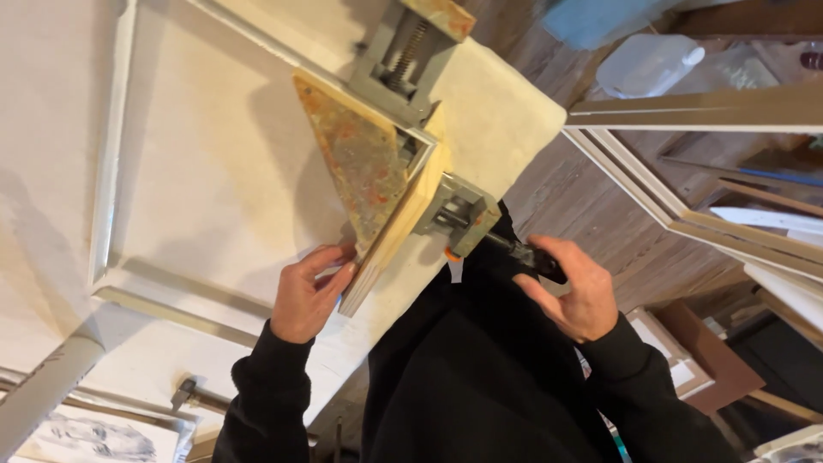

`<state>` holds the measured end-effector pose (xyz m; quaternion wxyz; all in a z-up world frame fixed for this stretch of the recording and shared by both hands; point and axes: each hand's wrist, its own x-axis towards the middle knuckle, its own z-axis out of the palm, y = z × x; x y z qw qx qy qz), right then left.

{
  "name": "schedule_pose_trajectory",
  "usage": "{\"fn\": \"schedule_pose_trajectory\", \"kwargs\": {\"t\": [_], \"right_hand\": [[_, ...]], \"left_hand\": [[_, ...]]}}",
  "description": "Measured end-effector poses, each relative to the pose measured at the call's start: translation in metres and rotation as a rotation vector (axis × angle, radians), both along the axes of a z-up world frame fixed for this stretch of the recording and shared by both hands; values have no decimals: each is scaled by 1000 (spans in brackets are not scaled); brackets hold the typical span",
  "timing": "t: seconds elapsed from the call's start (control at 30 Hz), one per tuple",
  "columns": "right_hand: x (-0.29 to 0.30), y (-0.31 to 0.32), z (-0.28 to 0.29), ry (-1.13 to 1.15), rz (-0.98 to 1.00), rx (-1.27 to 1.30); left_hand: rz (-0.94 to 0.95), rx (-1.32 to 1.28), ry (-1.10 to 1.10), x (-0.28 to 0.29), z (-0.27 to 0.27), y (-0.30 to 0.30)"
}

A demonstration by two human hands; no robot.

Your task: The person fits two pieces of white picture frame moulding together at a corner, applies wood glue from a bottle into the joint, and presses the pieces together. They then place the joined frame into a corner clamp on the workbench and tighten the clamp screw to hold the mitered corner while the glue sets.

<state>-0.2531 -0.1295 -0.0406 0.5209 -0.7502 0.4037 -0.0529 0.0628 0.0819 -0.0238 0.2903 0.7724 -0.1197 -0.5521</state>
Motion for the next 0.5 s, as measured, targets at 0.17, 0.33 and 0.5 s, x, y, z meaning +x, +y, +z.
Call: {"fn": "schedule_pose_trajectory", "kwargs": {"t": [0.17,0.33,0.5], "right_hand": [[-5,4,-9,-39,21,-49],[-9,2,-16,-70,31,-36],[-13,0,-23,-59,41,-18]], "left_hand": [[30,36,25,-2,3,-5],[26,35,5,-3,1,-4],[97,6,44,-4,0,-4]]}}
